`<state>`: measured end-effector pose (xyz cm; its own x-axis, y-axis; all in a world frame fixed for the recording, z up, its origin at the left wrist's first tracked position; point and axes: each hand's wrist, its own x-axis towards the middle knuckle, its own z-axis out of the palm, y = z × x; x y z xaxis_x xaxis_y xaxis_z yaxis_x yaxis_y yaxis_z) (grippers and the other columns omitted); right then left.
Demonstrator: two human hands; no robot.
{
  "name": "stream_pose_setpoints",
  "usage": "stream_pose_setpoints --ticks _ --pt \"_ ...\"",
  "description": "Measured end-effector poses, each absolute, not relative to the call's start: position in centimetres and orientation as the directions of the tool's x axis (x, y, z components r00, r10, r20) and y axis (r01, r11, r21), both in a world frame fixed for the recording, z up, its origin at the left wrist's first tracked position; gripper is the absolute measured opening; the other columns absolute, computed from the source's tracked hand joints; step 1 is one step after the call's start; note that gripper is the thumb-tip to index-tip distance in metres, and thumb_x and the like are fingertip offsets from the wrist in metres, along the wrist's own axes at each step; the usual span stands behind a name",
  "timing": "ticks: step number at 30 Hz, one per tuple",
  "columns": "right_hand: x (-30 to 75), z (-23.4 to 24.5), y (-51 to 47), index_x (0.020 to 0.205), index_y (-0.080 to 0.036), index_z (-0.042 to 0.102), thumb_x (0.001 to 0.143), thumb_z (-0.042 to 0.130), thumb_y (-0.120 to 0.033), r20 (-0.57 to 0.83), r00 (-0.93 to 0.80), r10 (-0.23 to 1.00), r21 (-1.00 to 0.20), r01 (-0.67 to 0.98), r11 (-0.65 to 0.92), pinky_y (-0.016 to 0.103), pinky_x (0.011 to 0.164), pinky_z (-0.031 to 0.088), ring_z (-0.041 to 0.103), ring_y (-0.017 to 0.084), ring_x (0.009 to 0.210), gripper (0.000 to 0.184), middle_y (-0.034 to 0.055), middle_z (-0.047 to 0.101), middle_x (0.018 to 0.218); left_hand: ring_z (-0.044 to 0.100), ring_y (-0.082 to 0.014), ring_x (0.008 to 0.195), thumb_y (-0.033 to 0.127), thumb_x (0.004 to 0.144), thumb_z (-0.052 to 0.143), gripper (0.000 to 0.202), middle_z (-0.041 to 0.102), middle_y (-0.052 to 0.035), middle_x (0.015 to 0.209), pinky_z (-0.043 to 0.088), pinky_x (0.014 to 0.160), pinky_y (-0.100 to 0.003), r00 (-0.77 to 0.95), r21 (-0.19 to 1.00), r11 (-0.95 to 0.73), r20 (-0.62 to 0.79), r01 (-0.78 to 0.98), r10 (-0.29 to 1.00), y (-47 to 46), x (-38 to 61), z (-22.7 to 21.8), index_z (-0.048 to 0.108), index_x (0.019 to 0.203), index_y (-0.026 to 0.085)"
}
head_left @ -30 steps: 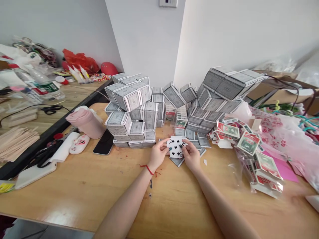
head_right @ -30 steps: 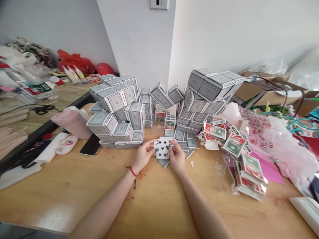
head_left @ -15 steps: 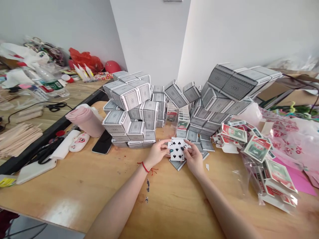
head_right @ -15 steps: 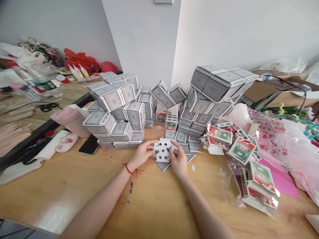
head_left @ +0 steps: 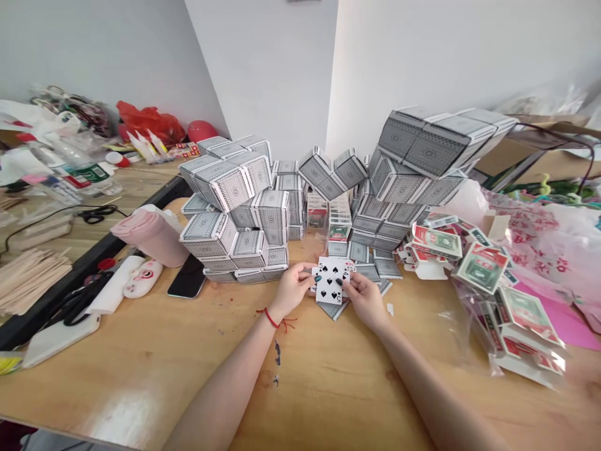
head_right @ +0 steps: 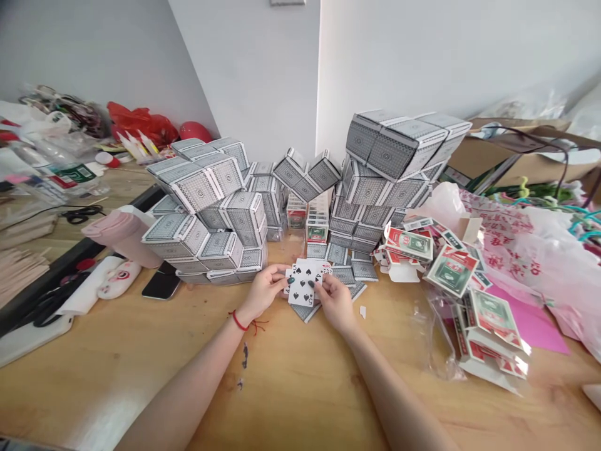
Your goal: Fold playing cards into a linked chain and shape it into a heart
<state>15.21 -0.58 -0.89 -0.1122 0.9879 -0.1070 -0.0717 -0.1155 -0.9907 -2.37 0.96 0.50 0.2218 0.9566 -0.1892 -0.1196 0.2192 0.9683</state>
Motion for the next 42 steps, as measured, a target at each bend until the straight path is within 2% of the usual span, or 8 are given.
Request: stream_pose_setpoints --ticks 8,12,16,21,27,33,42 --pt "15.24 -0.95 -0.73 0.084 -0.019 0.055 0.068 0.06 -0.049 -0.092 -0.134 0.987 -0.991 -0.082 -0.104 0.032 0.054 0.051 0.059 0.018 0.059 0.035 0.003 0.062 0.068 0.063 -0.0144 0.064 0.026 0.069 0.063 0.024 0.066 -0.0025 0.074 0.054 0.051 -0.026 0.19 0.965 0.234 -0.21 -0.115 0.959 1.05 -2.34 0.33 0.053 0.089 0.016" --pt "15.26 -1.12 -0.79 0.089 -0.019 0.055 0.07 0.058 -0.048 -0.076 -0.161 0.984 -0.994 -0.067 -0.088 0.032 0.053 0.051 0.059 0.018 0.059 0.035 0.0047 0.064 0.074 0.062 -0.0132 0.059 0.026 0.069 0.063 0.024 0.065 -0.002 0.071 0.053 0.049 -0.025 0.185 0.965 0.236 -0.212 -0.116 0.96 1.05 -2.3 0.18 0.054 0.087 0.015" --pt "15.29 -1.31 -0.87 0.09 -0.018 0.055 0.071 0.057 -0.049 -0.061 -0.132 0.989 -0.997 -0.036 -0.067 0.032 0.052 0.051 0.059 0.018 0.057 0.037 0.0039 0.064 0.069 0.062 -0.0133 0.059 0.025 0.068 0.063 0.025 0.066 -0.0031 0.071 0.052 0.05 -0.024 0.179 0.964 0.238 -0.215 -0.121 0.96 1.05 -2.28 0.26 0.055 0.089 0.014" --pt "15.35 -1.35 -0.9 0.086 -0.018 0.056 0.07 0.059 -0.049 -0.049 -0.079 0.996 -0.998 -0.025 -0.051 0.031 0.053 0.05 0.059 0.018 0.057 0.035 0.0031 0.063 0.065 0.063 -0.0145 0.063 0.025 0.068 0.064 0.039 0.067 -0.0035 0.073 0.053 0.056 -0.026 0.222 0.962 0.234 -0.199 -0.143 0.955 0.97 -2.32 0.57 0.054 0.104 0.015" --pt "15.48 -1.19 -0.92 0.083 -0.017 0.055 0.069 0.06 -0.048 -0.074 -0.093 0.993 -0.996 -0.043 -0.078 0.03 0.053 0.052 0.059 0.017 0.055 0.034 0.003 0.063 0.065 0.062 -0.0151 0.065 0.029 0.067 0.065 0.023 0.067 -0.0055 0.075 0.052 0.06 -0.027 0.222 0.975 0.192 -0.164 -0.111 0.961 0.85 -2.33 0.41 0.064 0.081 0.012" --pt "15.5 -1.04 -0.96 0.081 -0.017 0.056 0.066 0.063 -0.049 -0.099 -0.083 0.992 -0.993 -0.056 -0.103 0.031 0.052 0.053 0.06 0.018 0.057 0.035 0.0036 0.065 0.067 0.061 -0.0152 0.065 0.03 0.065 0.066 0.025 0.068 -0.0044 0.077 0.052 0.062 -0.029 0.237 0.965 0.227 -0.192 -0.133 0.952 0.89 -2.42 0.49 0.065 0.082 0.013" --pt "15.5 -0.99 -0.92 0.081 -0.016 0.058 0.066 0.063 -0.049 -0.087 -0.075 0.993 -0.995 -0.045 -0.09 0.03 0.05 0.052 0.058 0.016 0.054 0.037 0.0024 0.063 0.061 0.06 -0.0132 0.061 0.03 0.063 0.067 0.022 0.066 -0.0037 0.07 0.049 0.058 -0.025 0.188 0.969 0.227 -0.207 -0.095 0.96 0.87 -2.23 0.4 0.063 0.075 0.012"
